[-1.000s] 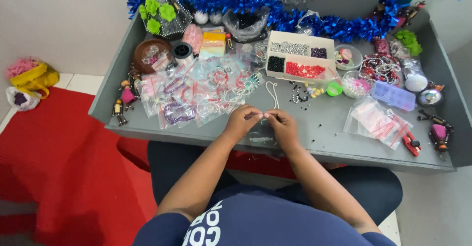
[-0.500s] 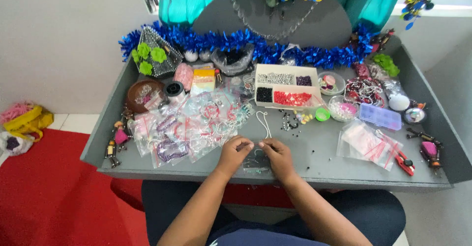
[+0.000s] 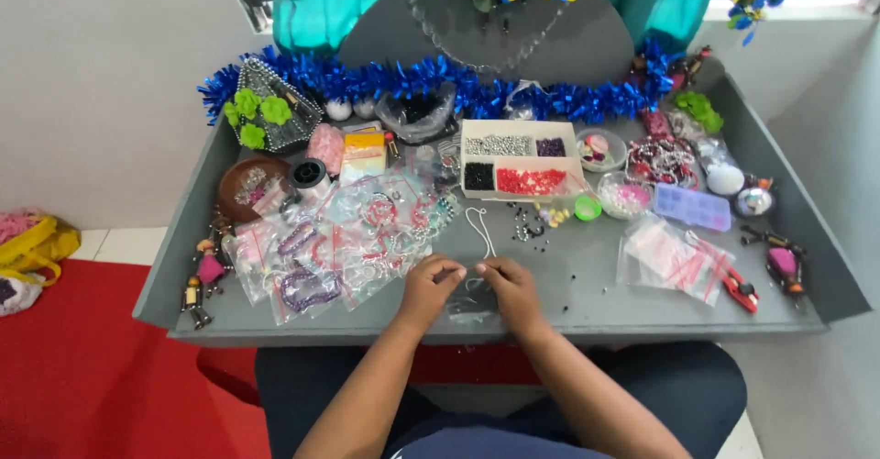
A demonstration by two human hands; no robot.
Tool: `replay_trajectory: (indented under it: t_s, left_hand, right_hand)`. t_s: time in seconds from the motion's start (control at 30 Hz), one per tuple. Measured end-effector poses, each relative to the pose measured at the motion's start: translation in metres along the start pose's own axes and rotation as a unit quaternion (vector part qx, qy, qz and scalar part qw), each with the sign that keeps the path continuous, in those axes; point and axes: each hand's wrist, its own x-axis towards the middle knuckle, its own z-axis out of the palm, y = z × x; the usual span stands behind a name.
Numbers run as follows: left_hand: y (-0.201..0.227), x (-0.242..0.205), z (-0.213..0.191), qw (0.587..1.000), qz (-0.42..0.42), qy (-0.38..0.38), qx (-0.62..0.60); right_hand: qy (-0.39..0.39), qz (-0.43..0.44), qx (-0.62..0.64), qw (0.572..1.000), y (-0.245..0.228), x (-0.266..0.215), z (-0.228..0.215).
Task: The person is packaging handmade beaded bracelets into small, clear plastic zip-lock bags at a workbench.
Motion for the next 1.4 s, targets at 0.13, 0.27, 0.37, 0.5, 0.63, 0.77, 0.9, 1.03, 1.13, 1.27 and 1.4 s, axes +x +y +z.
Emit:
replay_trajectory:
  t_s: [0.13,0.27,0.37,0.5,0.63,0.77,0.9,1.03,1.13,1.27,1.4]
  left_hand:
    - [0.001,0.001,-0.005,1.000,-0.020,-0.007,-0.014]
    - [-0.001,-0.003,-0.006,0.999,-0.028,0.015,-0.037]
    - [0.008,0.000,-0.007,0.997,-0.047,0.032,-0.055]
    - [0.004,-0.003,-0.016,0.973,-0.116,0.093,-0.174]
    - [0.001,-0.003,-0.016,0.975,-0.120,0.072,-0.171]
    - [0.012,-0.015,-0.006,0.997,-0.056,-0.002,-0.061]
    - [0.000,-0.002,-0.002,0.997,-0.066,-0.039,0.009]
    - [-0.005,0.003,-0.004,0.997,-0.069,-0.021,0.007]
    - [-0.003,0.010,-0.005,0.997,-0.077,-0.009,-0.009]
    - [0.002,0.024,-0.024,0.995,-0.099,0.000,0.026]
    - [0.030,0.034,-0.074,0.989,-0.116,0.062,0.069]
  right_hand:
    - [0.015,-0.005,0.028,0.999,-0.001,0.001,0.001]
    - [0.031,0.047,0.079,0.995,0.002,0.001,0.003]
    - [0.055,0.046,0.153,0.986,0.001,0.008,0.006]
    - [0.128,0.108,0.352,0.921,-0.014,0.012,-0.008]
    - [0.081,0.096,0.335,0.934,-0.004,0.011,-0.008]
    - [0.041,0.051,0.302,0.951,0.026,0.016,-0.010]
    - [-0.006,0.012,0.304,0.952,0.033,0.022,-0.010]
    - [0.003,0.004,0.245,0.969,0.037,0.024,-0.009]
    - [-0.012,-0.082,0.027,0.996,0.010,0.019,-0.015]
    - [-0.032,-0.056,0.089,0.994,-0.016,0.008,-0.039]
    - [0.101,-0.078,-0.118,0.985,-0.011,0.039,-0.105]
